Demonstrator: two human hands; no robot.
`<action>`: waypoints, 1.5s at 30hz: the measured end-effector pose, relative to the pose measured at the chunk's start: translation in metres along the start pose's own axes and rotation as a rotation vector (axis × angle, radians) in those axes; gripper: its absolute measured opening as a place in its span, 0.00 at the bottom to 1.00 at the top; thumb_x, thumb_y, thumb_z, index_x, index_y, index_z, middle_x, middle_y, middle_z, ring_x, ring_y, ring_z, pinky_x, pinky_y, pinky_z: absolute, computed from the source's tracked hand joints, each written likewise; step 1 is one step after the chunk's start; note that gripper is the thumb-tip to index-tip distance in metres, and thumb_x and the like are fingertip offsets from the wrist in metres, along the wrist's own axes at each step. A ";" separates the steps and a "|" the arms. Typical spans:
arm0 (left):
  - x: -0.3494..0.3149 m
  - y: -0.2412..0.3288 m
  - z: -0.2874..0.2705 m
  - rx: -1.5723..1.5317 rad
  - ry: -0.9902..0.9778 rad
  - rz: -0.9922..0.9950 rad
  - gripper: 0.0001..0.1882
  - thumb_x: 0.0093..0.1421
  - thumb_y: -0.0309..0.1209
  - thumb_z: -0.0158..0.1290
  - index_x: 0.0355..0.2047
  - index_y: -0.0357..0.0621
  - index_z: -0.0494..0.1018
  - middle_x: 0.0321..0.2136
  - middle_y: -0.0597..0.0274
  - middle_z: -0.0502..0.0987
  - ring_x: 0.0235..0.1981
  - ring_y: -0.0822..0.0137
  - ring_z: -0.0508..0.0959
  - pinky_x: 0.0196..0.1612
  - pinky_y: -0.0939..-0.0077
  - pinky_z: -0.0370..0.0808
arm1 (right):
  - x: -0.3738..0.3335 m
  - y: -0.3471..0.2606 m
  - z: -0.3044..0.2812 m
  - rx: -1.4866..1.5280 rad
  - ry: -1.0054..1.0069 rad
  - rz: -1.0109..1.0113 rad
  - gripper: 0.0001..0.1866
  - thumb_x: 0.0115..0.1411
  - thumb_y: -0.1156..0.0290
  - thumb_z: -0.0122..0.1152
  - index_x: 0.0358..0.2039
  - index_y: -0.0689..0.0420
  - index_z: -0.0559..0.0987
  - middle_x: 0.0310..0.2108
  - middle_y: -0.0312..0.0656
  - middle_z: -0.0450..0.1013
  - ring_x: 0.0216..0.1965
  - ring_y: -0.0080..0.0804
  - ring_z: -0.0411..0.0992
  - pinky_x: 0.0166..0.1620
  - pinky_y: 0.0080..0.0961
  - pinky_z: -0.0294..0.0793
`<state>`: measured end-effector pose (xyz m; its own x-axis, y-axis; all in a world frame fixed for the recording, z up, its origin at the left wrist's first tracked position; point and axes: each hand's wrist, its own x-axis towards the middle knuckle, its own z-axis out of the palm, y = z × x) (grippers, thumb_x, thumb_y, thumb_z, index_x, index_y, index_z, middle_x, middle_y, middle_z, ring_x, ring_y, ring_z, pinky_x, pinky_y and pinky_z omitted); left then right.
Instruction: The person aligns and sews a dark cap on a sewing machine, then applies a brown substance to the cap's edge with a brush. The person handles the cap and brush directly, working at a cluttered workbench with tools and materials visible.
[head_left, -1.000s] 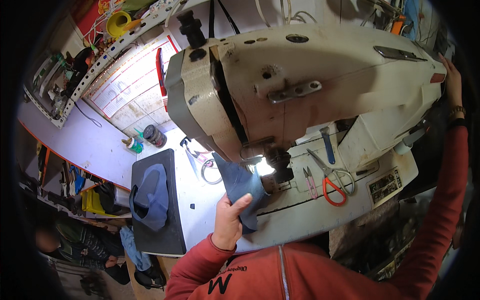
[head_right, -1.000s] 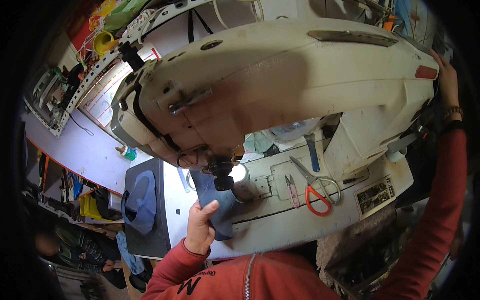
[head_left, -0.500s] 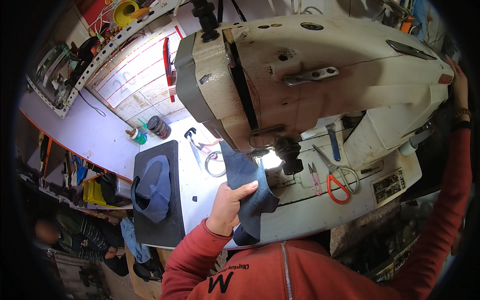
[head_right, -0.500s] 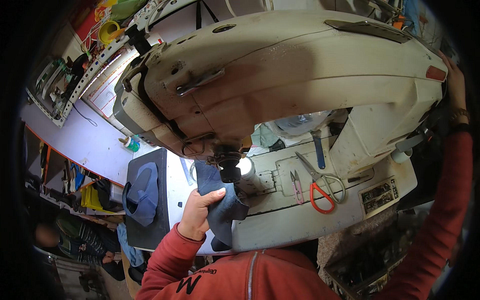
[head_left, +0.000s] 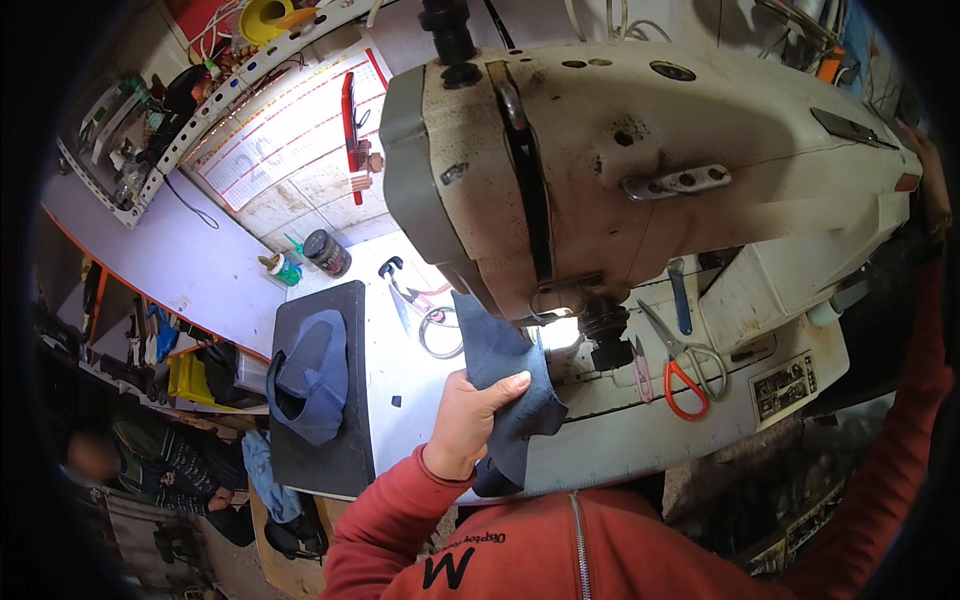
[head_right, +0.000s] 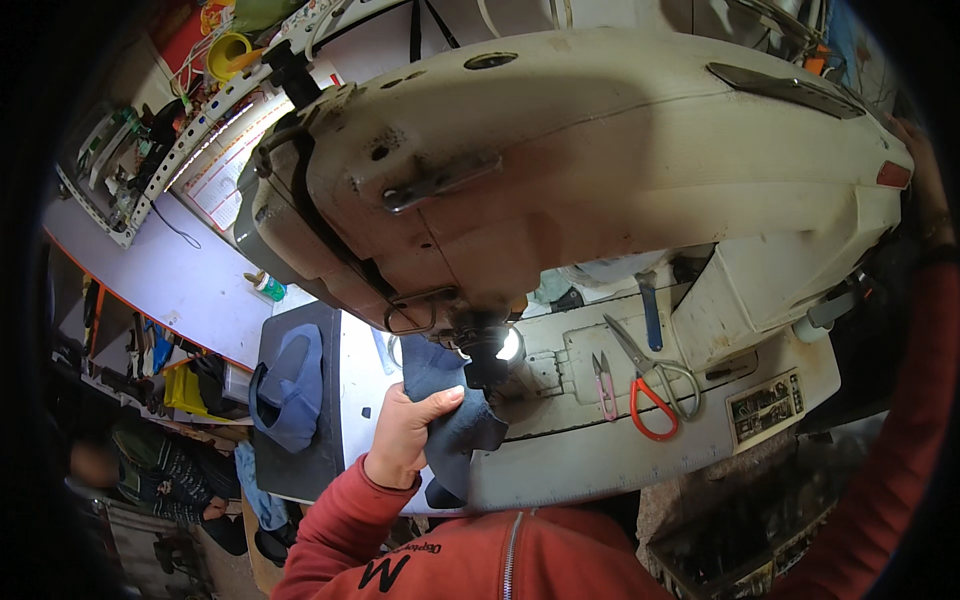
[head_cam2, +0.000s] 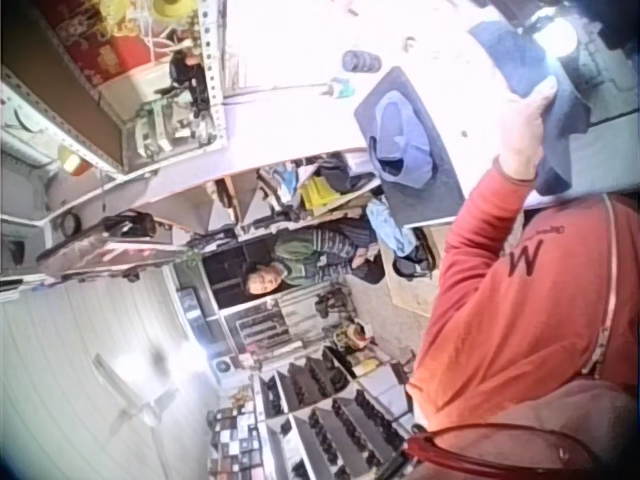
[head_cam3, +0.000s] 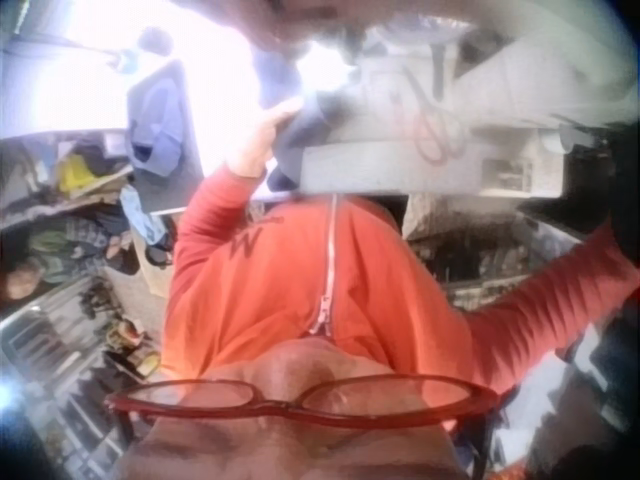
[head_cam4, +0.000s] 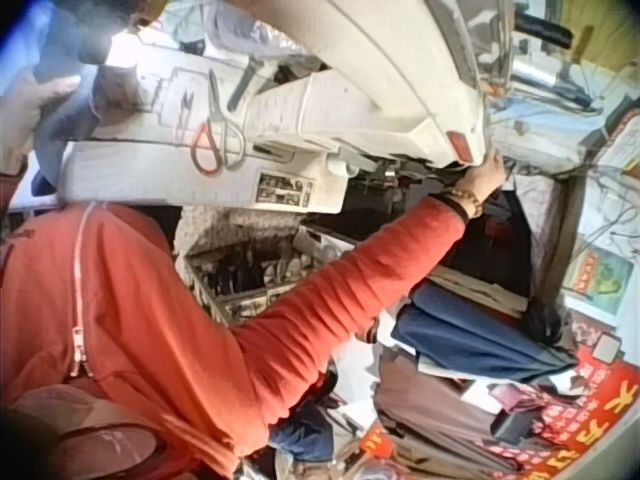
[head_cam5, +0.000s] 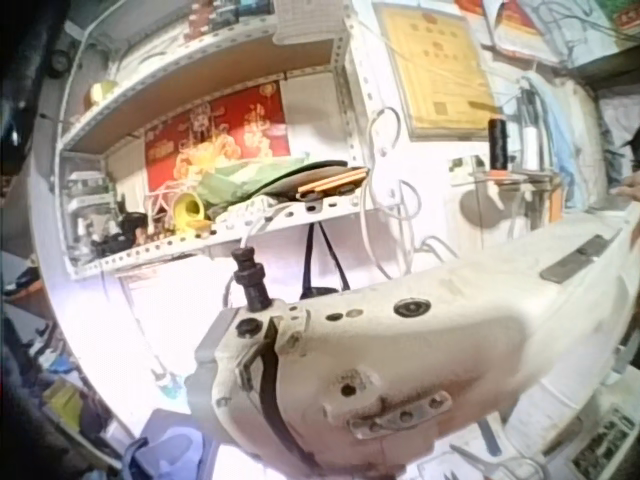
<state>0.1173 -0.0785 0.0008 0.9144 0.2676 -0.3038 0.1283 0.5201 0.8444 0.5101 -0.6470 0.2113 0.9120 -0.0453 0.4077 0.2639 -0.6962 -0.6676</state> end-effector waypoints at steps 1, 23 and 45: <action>0.000 0.000 0.000 -0.008 0.001 0.005 0.08 0.53 0.19 0.56 0.35 0.33 0.73 0.29 0.57 0.79 0.28 0.66 0.80 0.34 0.73 0.79 | -0.006 -0.010 0.005 0.078 -0.063 -0.045 0.19 0.63 0.63 0.49 0.49 0.61 0.73 0.46 0.49 0.72 0.44 0.35 0.71 0.49 0.26 0.68; 0.001 -0.001 -0.003 -0.070 0.001 -0.023 0.12 0.54 0.18 0.54 0.41 0.32 0.71 0.32 0.56 0.78 0.28 0.66 0.80 0.35 0.73 0.79 | -0.031 -0.015 0.006 -0.131 0.174 -0.180 0.24 0.62 0.58 0.52 0.53 0.60 0.72 0.49 0.47 0.72 0.48 0.29 0.70 0.52 0.21 0.66; -0.055 -0.025 -0.050 0.041 0.018 0.040 0.18 0.49 0.16 0.58 0.42 0.36 0.74 0.38 0.60 0.79 0.37 0.69 0.78 0.45 0.76 0.73 | -0.433 -0.220 0.348 1.381 -1.521 0.789 0.11 0.63 0.70 0.55 0.44 0.60 0.73 0.28 0.31 0.70 0.27 0.17 0.68 0.28 0.14 0.67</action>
<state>0.0444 -0.0663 -0.0256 0.9122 0.3019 -0.2769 0.1079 0.4750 0.8733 0.1667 -0.2248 -0.0349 0.2155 0.9329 -0.2885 -0.8122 0.0073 -0.5833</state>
